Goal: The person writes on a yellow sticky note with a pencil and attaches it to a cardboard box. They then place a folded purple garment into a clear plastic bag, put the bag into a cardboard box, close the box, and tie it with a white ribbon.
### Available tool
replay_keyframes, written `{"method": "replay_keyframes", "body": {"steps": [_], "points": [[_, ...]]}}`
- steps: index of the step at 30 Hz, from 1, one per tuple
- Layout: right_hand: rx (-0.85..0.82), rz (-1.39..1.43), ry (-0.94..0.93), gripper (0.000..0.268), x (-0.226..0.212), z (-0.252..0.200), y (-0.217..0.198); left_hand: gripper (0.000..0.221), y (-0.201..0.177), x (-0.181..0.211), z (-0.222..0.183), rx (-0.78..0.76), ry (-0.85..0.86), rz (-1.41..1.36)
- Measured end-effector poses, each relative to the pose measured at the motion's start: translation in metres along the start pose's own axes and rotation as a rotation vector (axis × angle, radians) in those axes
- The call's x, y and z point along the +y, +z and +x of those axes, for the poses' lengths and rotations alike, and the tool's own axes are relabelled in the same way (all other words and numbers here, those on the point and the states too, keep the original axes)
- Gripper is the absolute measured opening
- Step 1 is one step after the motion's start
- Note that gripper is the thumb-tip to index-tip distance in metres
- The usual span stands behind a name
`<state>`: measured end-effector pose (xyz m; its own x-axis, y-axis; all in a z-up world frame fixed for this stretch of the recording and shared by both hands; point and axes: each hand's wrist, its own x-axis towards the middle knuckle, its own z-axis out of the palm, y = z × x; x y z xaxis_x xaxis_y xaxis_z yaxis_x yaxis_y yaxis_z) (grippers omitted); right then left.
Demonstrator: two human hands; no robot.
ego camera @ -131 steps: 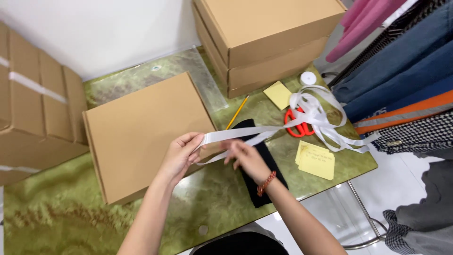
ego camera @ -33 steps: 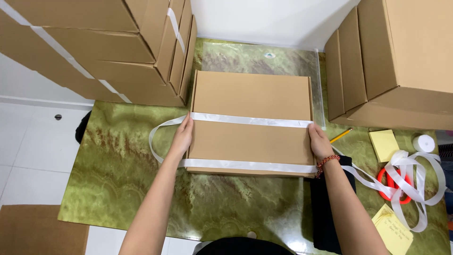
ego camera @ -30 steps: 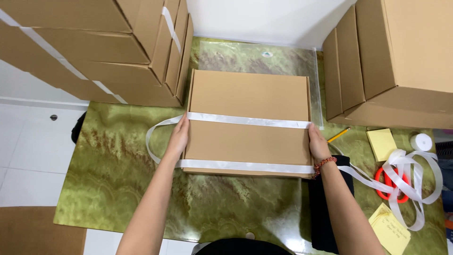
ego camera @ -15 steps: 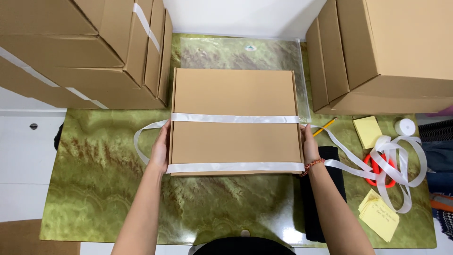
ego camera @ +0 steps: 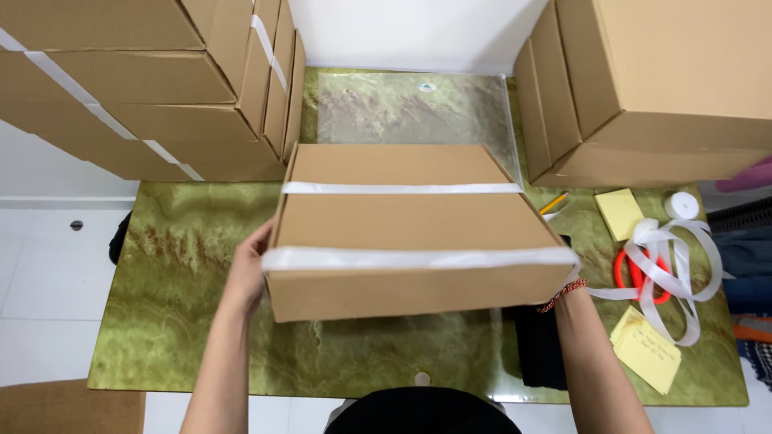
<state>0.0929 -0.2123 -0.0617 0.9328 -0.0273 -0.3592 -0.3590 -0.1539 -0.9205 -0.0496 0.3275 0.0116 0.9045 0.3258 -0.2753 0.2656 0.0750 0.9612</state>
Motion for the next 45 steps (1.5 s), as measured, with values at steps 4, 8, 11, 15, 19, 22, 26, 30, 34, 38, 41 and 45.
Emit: {"method": "replay_keyframes", "body": {"steps": [4,8,11,15,19,22,26,30,34,38,41,45], "points": [[0.030,0.030,-0.034,0.046,-0.010,-0.015,-0.012,0.039,-0.009,0.010,-0.005,0.068,-0.011,0.061],[0.038,0.075,-0.079,0.049,-0.031,-0.022,-0.006,0.035,-0.003,0.054,-0.012,0.030,0.114,0.098],[0.074,-0.056,-0.130,0.033,-0.064,-0.037,0.015,0.040,-0.002,0.040,-0.003,0.036,0.083,0.160],[0.228,-0.591,-0.168,0.017,-0.027,0.024,0.008,0.054,0.004,0.017,0.025,0.053,0.059,0.268],[0.246,-0.612,-0.166,0.027,-0.045,0.010,0.029,0.053,0.007,0.020,0.016,0.089,0.117,0.433],[0.310,-0.644,-0.110,0.029,-0.038,0.019,0.025,0.062,-0.004,-0.004,0.035,0.151,0.182,0.580],[0.362,-0.634,-0.162,0.024,-0.038,0.012,0.023,0.050,-0.002,-0.005,0.038,0.195,0.248,0.705],[0.409,-0.571,-0.195,0.024,-0.055,-0.010,0.026,0.040,0.001,-0.006,0.037,0.230,0.299,0.703],[0.436,-0.502,-0.188,0.019,-0.051,-0.021,0.032,0.038,-0.002,-0.010,0.035,0.268,0.253,0.751],[0.438,-0.412,-0.206,0.018,-0.054,-0.036,0.039,0.032,-0.004,-0.009,0.030,0.230,0.178,0.380],[0.414,-0.316,-0.241,0.020,-0.051,-0.039,0.040,0.050,0.005,0.022,0.006,0.210,0.091,0.128],[0.441,-0.227,-0.314,0.019,-0.046,-0.042,0.041,0.056,0.013,0.046,-0.013,0.201,0.152,-0.129]]}}
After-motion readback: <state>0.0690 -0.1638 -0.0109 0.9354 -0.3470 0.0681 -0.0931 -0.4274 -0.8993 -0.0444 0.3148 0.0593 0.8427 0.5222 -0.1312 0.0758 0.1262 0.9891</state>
